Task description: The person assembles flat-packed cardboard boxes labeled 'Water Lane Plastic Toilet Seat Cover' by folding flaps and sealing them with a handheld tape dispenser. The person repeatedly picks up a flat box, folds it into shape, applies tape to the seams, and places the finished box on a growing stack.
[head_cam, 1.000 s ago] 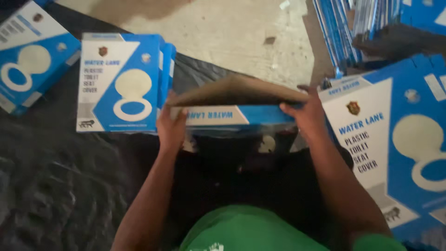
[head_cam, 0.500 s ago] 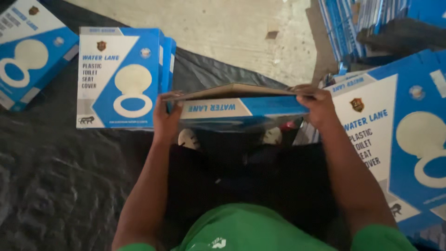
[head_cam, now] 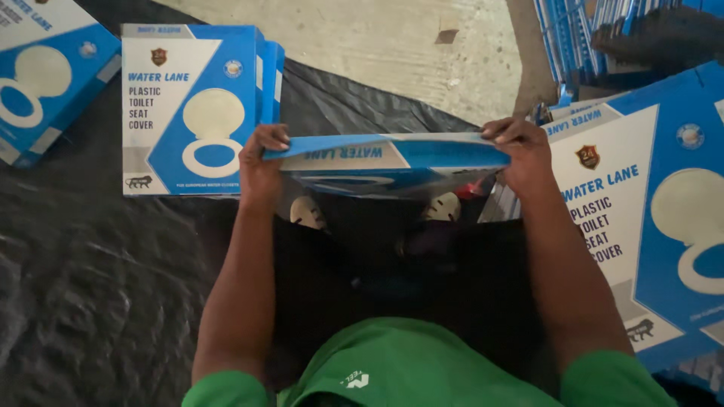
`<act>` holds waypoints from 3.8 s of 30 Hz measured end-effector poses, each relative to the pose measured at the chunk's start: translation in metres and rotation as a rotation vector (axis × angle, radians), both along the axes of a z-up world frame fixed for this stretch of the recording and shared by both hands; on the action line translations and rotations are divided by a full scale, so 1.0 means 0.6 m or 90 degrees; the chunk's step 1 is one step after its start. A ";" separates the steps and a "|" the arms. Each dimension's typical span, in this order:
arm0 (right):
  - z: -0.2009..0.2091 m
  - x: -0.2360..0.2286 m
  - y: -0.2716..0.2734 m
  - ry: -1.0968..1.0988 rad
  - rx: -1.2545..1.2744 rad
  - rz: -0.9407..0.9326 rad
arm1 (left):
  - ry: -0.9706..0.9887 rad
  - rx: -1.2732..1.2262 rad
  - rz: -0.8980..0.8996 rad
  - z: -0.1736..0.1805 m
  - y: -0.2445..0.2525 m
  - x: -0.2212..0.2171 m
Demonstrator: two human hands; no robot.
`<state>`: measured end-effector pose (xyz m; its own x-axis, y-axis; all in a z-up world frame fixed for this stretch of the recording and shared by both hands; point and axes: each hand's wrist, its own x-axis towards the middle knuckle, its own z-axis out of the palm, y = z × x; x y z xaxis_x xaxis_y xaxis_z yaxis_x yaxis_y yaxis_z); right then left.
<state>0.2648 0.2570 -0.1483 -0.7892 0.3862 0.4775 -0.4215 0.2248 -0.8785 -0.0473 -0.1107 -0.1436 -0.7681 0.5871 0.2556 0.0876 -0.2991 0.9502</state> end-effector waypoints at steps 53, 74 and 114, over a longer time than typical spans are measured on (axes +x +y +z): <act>-0.025 -0.006 -0.007 -0.447 0.805 -0.236 | 0.892 -0.515 -0.244 0.158 0.272 0.234; -0.014 0.032 -0.054 -0.513 -0.072 -0.196 | 0.876 -0.423 -0.225 0.082 0.291 0.277; 0.072 -0.060 -0.057 -0.252 -0.324 -0.077 | -0.016 -0.477 -0.055 0.088 -0.002 -0.041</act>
<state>0.2289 0.2229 -0.1051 -0.8045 0.5844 -0.1064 -0.0424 -0.2351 -0.9710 -0.0719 -0.1121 -0.0909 -0.7113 0.6559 -0.2526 0.0690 0.4228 0.9036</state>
